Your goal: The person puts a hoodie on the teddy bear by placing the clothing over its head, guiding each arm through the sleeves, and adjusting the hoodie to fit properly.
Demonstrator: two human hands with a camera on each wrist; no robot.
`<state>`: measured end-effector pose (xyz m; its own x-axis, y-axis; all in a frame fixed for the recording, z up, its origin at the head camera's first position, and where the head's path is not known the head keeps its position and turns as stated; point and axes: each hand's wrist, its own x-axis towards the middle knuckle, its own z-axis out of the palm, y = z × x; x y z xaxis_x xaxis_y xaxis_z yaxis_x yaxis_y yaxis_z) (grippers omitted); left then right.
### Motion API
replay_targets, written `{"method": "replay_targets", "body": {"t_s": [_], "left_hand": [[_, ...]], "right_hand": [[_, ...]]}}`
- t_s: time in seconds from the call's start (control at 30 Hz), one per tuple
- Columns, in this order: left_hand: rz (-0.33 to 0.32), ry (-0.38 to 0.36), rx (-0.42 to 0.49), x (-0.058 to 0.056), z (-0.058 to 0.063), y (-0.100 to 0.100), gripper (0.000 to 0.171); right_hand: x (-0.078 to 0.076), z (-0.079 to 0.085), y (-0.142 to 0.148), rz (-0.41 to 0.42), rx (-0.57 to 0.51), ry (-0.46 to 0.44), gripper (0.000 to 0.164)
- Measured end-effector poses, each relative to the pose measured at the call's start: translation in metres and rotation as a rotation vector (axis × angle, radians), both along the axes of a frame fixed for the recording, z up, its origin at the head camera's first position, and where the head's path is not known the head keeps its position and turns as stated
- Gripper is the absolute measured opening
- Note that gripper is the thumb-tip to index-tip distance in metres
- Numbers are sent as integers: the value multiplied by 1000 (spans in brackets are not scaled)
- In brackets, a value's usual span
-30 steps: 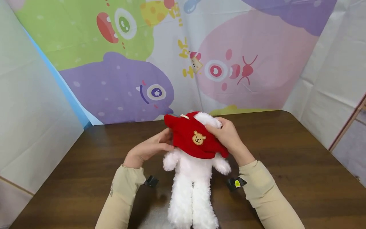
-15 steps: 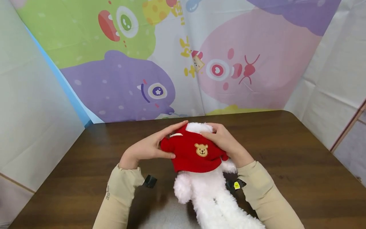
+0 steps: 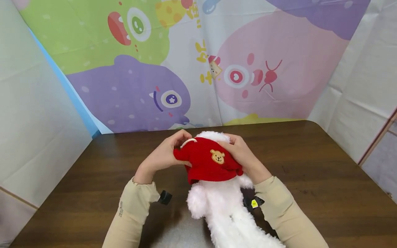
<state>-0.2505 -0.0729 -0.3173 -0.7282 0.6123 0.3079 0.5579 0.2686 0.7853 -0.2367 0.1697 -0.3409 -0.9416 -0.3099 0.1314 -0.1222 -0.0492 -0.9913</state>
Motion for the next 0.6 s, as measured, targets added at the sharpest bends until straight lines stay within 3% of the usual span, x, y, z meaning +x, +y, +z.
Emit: {"method": "replay_targets", "body": {"t_s": [0.2, 0.3, 0.4, 0.43, 0.5, 0.57, 0.6], "left_hand": [[377, 272, 92, -3, -15, 21, 24], [561, 345, 154, -2, -21, 30, 22], [685, 370, 173, -2, -25, 34, 21], [701, 366, 173, -2, -25, 35, 18], [674, 351, 163, -4, -25, 34, 11], [594, 311, 152, -6, -25, 31, 3], [538, 280, 150, -6, -25, 29, 10]], "right_hand": [[0, 3, -6, -248, -79, -28, 12], [2, 4, -12, -334, -153, -61, 11], [1, 4, -19, -427, -166, -30, 8], [1, 4, -20, -456, -154, -9, 7], [0, 2, -20, -507, -110, 37, 4], [-2, 1, -18, -537, -76, 68, 5], [-3, 1, -16, -543, -57, 76, 6]]}}
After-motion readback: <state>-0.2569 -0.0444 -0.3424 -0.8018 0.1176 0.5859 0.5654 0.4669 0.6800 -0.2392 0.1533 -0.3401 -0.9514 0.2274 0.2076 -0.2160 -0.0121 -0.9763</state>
